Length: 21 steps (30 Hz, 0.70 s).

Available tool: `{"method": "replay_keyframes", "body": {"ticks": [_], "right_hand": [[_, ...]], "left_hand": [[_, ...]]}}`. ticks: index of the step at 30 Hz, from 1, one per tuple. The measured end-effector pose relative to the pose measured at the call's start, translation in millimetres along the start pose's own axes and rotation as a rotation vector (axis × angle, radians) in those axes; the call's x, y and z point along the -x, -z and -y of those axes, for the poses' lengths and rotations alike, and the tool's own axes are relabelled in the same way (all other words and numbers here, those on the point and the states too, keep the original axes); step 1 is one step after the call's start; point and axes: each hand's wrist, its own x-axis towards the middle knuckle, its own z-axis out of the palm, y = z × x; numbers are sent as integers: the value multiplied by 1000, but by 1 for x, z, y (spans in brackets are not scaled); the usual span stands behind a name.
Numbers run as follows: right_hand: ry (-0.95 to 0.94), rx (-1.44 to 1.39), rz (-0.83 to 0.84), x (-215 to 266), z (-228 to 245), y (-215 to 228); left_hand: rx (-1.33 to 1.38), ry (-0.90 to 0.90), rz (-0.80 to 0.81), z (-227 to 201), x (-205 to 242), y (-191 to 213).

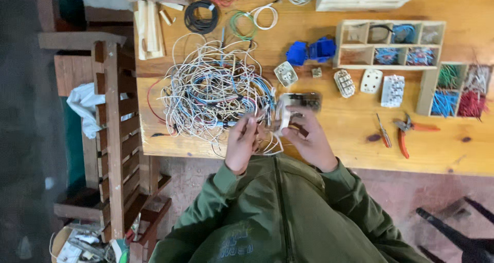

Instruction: The person separates and untangles a bundle of wires by hand, pulling individual strands from the main mass and wrapping adhesive tape around one wire.

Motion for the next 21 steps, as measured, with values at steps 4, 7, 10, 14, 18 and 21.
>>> {"method": "replay_keyframes", "body": {"ticks": [4,7,10,14,18,21], "right_hand": [[84,75,18,24,12,-1],[112,52,-19,38,-5,-2],[228,155,-22,43,-2,-11],[248,273,19,47,21,-22],[296,542,-126,51,30,-19],[344,560,-199,55,64,-27]], "left_hand": [[-430,-179,75,-10,27,5],[-705,101,89,-8,39,11],[-737,59,275,3,36,15],[-671,21,363,-4,35,13],[-751,-76,397,-25,44,5],[-799,-127,402,-33,47,-2]]}}
